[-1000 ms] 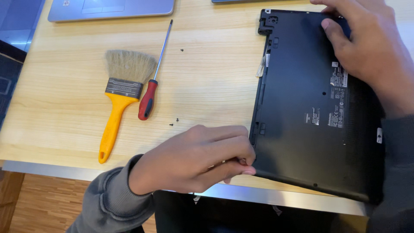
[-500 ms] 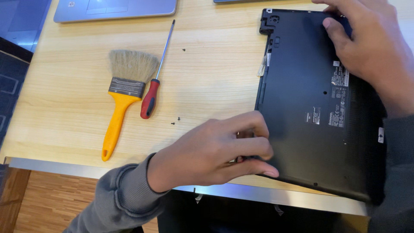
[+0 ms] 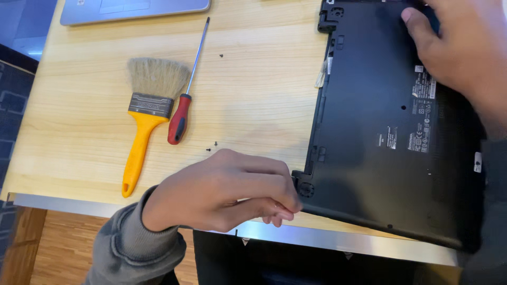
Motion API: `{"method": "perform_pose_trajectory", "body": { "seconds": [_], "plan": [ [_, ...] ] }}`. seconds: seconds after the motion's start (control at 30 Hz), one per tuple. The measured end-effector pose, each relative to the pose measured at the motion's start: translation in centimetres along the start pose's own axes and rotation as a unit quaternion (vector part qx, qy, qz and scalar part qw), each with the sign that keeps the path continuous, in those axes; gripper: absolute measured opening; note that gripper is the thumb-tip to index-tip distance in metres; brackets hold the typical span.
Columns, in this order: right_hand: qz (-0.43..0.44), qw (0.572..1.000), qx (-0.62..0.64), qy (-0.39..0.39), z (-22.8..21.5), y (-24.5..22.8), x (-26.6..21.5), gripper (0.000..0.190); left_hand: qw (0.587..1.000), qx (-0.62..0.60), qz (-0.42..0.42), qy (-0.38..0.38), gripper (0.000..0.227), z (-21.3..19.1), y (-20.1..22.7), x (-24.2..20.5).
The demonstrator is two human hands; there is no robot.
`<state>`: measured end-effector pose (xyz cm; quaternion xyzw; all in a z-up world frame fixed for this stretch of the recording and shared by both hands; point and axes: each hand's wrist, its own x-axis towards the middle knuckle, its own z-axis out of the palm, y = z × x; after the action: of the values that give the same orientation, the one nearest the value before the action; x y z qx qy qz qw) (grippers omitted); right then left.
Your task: The person uses a screwdriver to remove screws from the bottom panel of a laptop. They then carefully pry open the casing and lift off the back cover to reveal the internal components.
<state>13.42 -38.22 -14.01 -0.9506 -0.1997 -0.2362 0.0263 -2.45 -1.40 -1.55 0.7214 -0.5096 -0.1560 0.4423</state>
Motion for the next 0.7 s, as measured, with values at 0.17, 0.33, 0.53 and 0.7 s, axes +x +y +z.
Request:
{"method": "perform_pose_trajectory", "body": {
  "seconds": [0.17, 0.33, 0.53, 0.7],
  "plan": [
    [0.019, 1.0, -0.011, -0.015, 1.0, 0.7, -0.1, 0.029, 0.97, 0.226, 0.054, 0.073, 0.028, 1.9, -0.2, 1.1],
    [-0.035, 0.999, 0.017, 0.014, -0.8, -0.6, 0.4, 0.019, 0.947, 0.28, 0.052, 0.149, 0.06, 2.9, -0.7, 1.8],
    [-0.025, 0.998, 0.061, -0.004, -2.4, -1.7, 0.8, 0.017, 0.943, 0.291, 0.02, 0.161, 0.061, 3.1, -0.3, 1.3],
    [-0.013, 0.997, 0.08, -0.011, -2.8, -2.1, 0.9, 0.019, 0.962, 0.219, -0.009, 0.163, 0.054, 2.6, -0.1, 0.5]
  ]
}}
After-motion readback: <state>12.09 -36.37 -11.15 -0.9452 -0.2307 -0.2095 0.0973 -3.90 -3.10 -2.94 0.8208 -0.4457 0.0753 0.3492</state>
